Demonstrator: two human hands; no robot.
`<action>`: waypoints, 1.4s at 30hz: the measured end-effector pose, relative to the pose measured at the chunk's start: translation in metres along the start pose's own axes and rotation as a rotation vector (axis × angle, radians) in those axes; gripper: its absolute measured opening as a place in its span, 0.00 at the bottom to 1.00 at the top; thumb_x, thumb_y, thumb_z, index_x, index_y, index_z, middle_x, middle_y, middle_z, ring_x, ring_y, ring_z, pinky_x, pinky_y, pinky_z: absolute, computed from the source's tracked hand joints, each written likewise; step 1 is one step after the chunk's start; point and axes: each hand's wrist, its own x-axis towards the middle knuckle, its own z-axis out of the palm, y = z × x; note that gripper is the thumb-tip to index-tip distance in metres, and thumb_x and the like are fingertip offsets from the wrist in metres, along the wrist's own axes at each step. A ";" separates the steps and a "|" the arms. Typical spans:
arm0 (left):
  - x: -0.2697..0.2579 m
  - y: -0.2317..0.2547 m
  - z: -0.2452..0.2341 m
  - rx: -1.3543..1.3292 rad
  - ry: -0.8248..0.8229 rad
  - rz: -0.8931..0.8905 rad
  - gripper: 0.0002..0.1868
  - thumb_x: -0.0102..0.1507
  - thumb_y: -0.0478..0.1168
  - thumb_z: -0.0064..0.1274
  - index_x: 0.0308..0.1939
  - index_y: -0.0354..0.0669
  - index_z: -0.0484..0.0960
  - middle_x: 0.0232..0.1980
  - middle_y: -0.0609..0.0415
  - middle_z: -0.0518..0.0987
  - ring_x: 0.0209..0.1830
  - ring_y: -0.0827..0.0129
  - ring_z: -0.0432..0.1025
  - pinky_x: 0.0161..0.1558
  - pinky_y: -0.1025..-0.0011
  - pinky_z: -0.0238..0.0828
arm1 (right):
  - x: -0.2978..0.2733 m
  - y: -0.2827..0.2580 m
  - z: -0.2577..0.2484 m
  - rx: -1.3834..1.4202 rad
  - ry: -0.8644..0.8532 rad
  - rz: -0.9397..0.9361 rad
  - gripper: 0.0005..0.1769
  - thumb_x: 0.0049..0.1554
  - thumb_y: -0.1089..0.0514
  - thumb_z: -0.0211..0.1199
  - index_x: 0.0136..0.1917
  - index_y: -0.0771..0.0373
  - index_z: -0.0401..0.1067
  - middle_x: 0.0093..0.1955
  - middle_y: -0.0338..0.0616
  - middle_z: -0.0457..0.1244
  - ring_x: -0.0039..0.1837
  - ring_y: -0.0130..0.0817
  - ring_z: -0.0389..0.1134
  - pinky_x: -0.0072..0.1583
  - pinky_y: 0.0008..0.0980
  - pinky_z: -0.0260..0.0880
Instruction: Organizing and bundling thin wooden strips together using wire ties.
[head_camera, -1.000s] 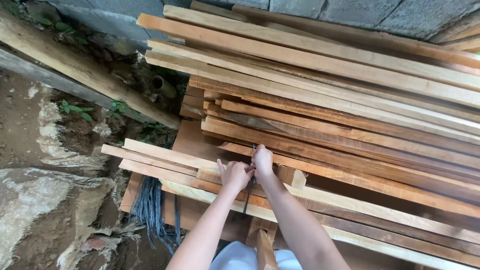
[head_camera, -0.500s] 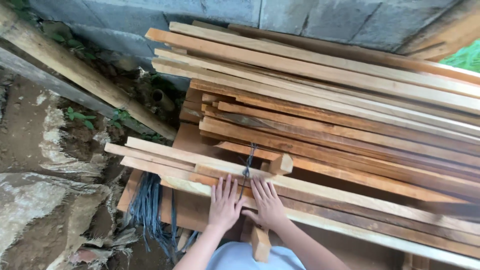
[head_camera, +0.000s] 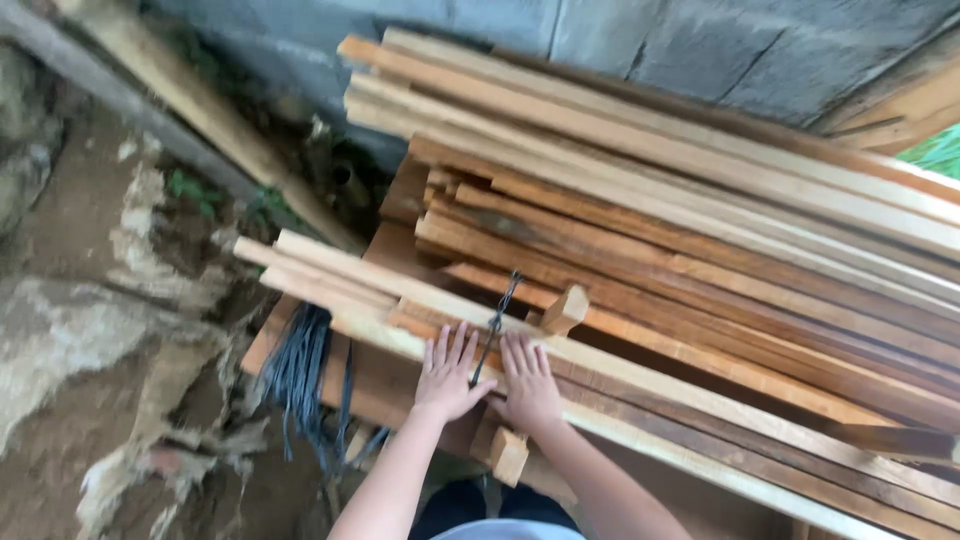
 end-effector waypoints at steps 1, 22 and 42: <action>0.002 -0.002 0.003 -0.008 0.041 0.010 0.52 0.65 0.76 0.34 0.83 0.55 0.39 0.87 0.55 0.29 0.85 0.52 0.22 0.80 0.50 0.16 | 0.001 0.001 0.003 -0.002 0.051 -0.010 0.65 0.48 0.23 0.61 0.83 0.60 0.43 0.85 0.47 0.40 0.86 0.45 0.35 0.81 0.48 0.33; -0.030 -0.153 0.062 -0.909 0.535 0.278 0.12 0.67 0.41 0.53 0.50 0.60 0.88 0.49 0.65 0.87 0.54 0.70 0.78 0.56 0.71 0.75 | 0.031 0.017 -0.058 0.252 -0.224 -0.006 0.59 0.48 0.19 0.62 0.80 0.54 0.57 0.84 0.40 0.49 0.81 0.43 0.53 0.78 0.45 0.55; 0.001 -0.343 0.042 -0.523 0.389 -0.504 0.16 0.62 0.56 0.60 0.53 0.66 0.81 0.49 0.66 0.81 0.56 0.64 0.78 0.54 0.60 0.77 | 0.164 -0.295 0.061 1.019 -0.267 0.193 0.25 0.59 0.37 0.64 0.63 0.52 0.75 0.57 0.46 0.72 0.63 0.44 0.72 0.62 0.44 0.74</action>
